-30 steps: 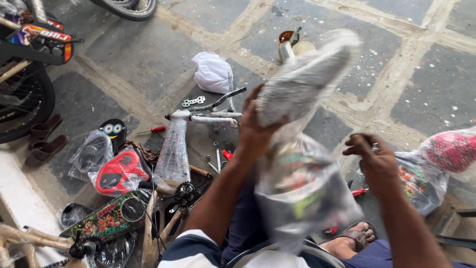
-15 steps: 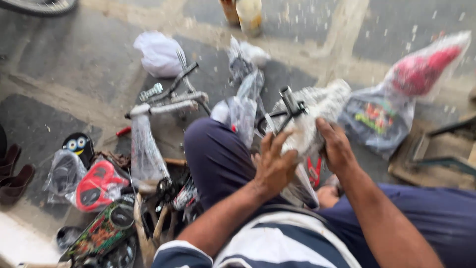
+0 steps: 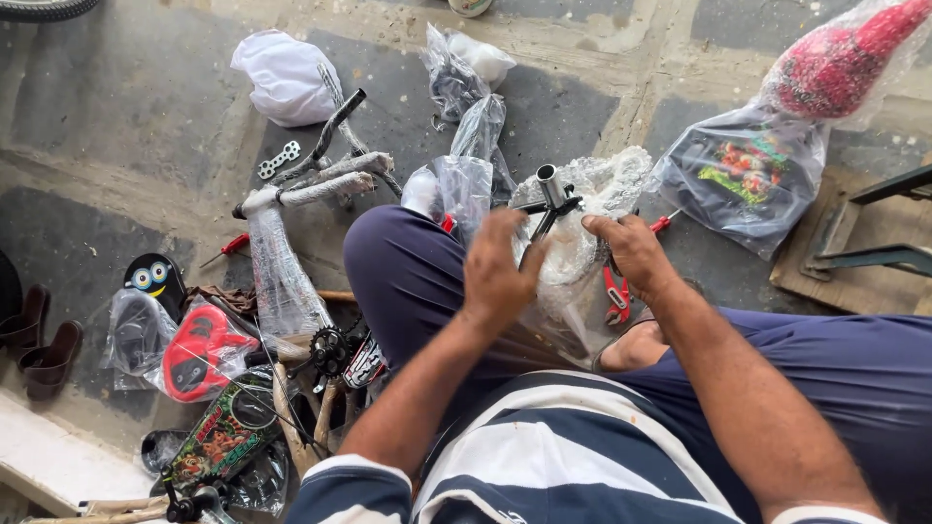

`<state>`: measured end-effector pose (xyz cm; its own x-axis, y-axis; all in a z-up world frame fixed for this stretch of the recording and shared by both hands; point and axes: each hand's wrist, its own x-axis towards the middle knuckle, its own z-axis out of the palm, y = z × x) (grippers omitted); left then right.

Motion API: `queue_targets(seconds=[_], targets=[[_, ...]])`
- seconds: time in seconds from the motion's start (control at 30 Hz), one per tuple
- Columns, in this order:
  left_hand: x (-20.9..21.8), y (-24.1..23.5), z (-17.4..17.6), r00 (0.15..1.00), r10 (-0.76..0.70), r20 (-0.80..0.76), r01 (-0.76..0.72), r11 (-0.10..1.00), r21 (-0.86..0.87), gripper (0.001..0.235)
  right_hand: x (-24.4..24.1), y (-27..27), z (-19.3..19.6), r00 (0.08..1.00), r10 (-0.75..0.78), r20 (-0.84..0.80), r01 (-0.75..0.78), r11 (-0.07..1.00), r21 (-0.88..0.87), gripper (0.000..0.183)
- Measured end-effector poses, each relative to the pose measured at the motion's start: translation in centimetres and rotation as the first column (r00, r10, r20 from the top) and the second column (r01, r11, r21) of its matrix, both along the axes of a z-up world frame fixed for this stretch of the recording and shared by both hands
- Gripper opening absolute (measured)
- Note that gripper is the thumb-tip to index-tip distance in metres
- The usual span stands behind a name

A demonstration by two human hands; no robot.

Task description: The person is assembling a bicycle by tightening bolts on the handlebars and other components using a wrench. They are sitting on the ground surrounded by bicycle parts and tools.

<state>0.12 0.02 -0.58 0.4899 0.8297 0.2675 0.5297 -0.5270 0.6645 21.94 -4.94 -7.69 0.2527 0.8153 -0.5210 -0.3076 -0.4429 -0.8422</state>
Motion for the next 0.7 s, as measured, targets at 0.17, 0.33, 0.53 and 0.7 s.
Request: queue_targets(seconds=[0.17,0.33,0.53,0.7], targets=[[0.2,6.3,0.8,0.949,-0.295,0.111,0.313,0.929,-0.198,0.069,0.4,-0.2,1.1,0.977,0.176,0.123,-0.178,0.984,0.007,0.048],[1.1,6.6,2.3,0.849,-0.527,-0.050,0.506,0.836,-0.211,0.046,1.5,-1.0,5.0,0.700,0.319,0.639,-0.300,0.943,-0.142,0.067],[2.9,3.0,0.9,0.927,-0.374,0.014,0.373,0.923,-0.094,0.034,7.7,-4.8,8.2,0.896,-0.387,0.216,0.256,0.851,0.459,0.045],[3.1,1.5,0.8,0.927,-0.373,0.042,0.375,0.920,-0.112,0.034,5.3,-8.0,10.1,0.663,-0.172,0.729,0.100,0.985,0.141,0.059]])
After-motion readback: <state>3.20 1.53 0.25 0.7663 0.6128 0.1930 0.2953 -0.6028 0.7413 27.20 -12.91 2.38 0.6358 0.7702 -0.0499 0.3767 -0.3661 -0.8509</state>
